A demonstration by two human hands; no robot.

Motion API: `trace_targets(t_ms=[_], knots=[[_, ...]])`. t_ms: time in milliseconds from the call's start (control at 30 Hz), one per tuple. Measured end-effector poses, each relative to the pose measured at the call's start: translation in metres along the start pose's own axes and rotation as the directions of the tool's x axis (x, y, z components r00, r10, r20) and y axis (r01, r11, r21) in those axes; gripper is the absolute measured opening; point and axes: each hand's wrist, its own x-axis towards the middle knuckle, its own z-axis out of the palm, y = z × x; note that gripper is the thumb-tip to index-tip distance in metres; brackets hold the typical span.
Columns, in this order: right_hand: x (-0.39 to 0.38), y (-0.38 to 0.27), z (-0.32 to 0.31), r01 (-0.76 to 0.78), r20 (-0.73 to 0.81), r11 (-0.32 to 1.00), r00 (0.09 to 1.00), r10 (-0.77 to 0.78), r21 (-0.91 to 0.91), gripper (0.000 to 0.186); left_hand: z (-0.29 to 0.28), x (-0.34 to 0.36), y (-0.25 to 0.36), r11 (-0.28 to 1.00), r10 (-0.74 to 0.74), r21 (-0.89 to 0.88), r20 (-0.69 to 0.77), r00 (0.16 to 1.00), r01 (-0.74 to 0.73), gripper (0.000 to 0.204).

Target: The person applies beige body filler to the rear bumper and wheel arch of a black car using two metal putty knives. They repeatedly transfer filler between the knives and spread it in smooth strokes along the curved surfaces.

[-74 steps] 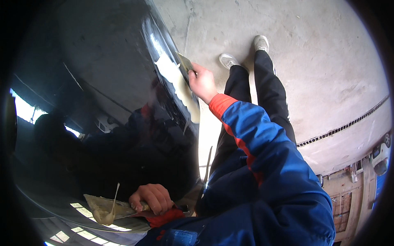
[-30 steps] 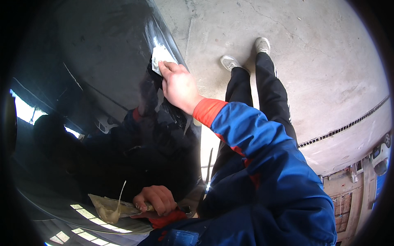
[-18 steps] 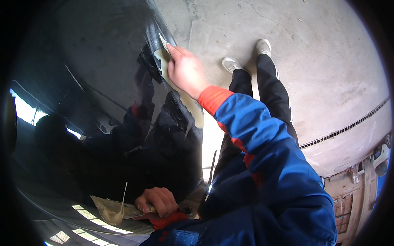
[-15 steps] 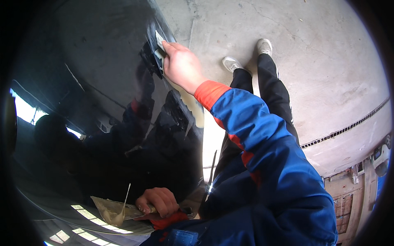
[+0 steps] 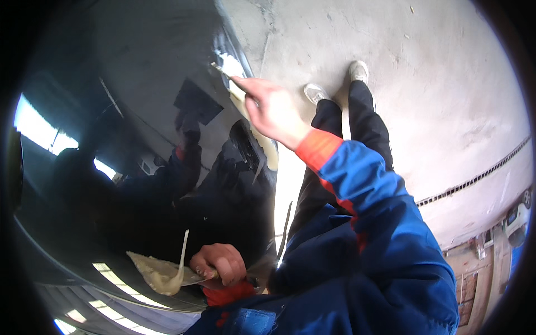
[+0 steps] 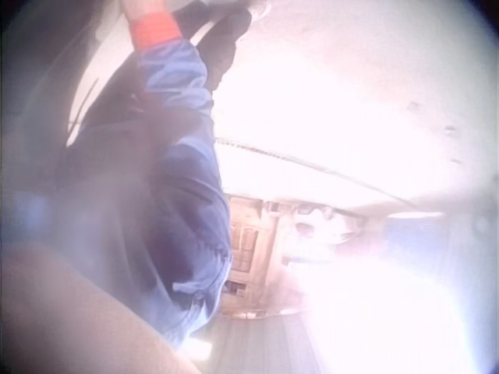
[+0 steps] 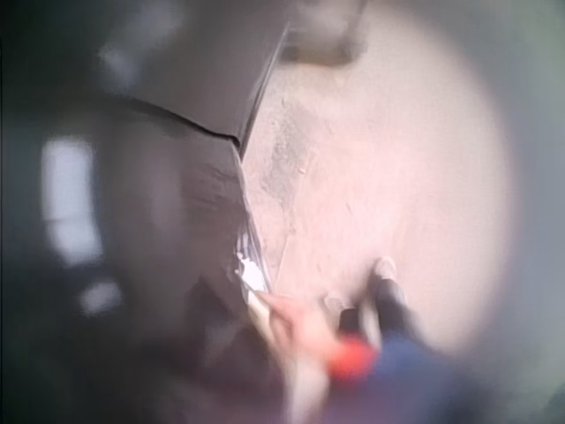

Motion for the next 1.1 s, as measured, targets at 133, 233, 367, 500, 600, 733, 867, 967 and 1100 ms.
trace_targets(t_ms=[133, 233, 367, 500, 600, 733, 867, 967, 1100], knots=[[-0.021, -0.063, -0.063, -0.068, 0.112, 0.983, 0.993, 0.049, 0.171, 0.023, 0.027, -0.012, -0.010, 0.973, 0.203, 0.124, -0.077, 0.976, -0.193, 0.014], [-0.042, -0.140, -0.102, -0.262, 0.286, 0.872, 0.946, 0.149, 0.413, 0.023, 0.050, -0.016, -0.009, 0.949, 0.294, 0.125, -0.010, 0.956, -0.290, 0.018], [-0.076, -0.260, -0.150, -0.343, 0.345, 0.630, 0.930, 0.125, 0.697, 0.028, 0.098, -0.017, 0.013, 0.998, 0.058, -0.028, 0.146, 0.988, -0.054, 0.034], [-0.106, -0.353, -0.195, -0.434, 0.447, 0.608, 0.883, 0.142, 0.665, 0.030, 0.153, -0.028, 0.029, 0.998, 0.011, 0.057, 0.122, 0.992, -0.019, 0.058], [-0.142, -0.396, -0.201, -0.457, 0.471, 0.571, 0.872, 0.135, 0.682, 0.032, 0.169, -0.050, 0.031, 0.974, 0.073, 0.212, 0.020, 0.997, -0.076, 0.067], [-0.185, -0.436, -0.199, -0.403, 0.395, 0.647, 0.903, 0.168, 0.647, 0.034, 0.165, -0.070, 0.040, 0.952, 0.075, 0.282, 0.162, 0.984, -0.119, 0.069], [-0.204, -0.465, -0.217, -0.291, 0.367, 0.649, 0.930, 0.020, 0.703, 0.036, 0.175, -0.081, 0.056, 0.920, 0.073, 0.358, 0.236, 0.969, -0.157, 0.069], [-0.224, -0.483, -0.236, -0.251, 0.365, 0.670, 0.931, -0.031, 0.699, 0.036, 0.196, -0.090, 0.060, 0.878, 0.062, 0.445, 0.257, 0.964, -0.175, 0.072], [-0.230, -0.503, -0.238, 0.033, 0.118, 0.745, 0.982, -0.149, 0.666, 0.038, 0.203, -0.085, 0.068, 0.853, 0.121, 0.470, 0.244, 0.962, -0.226, 0.078]])
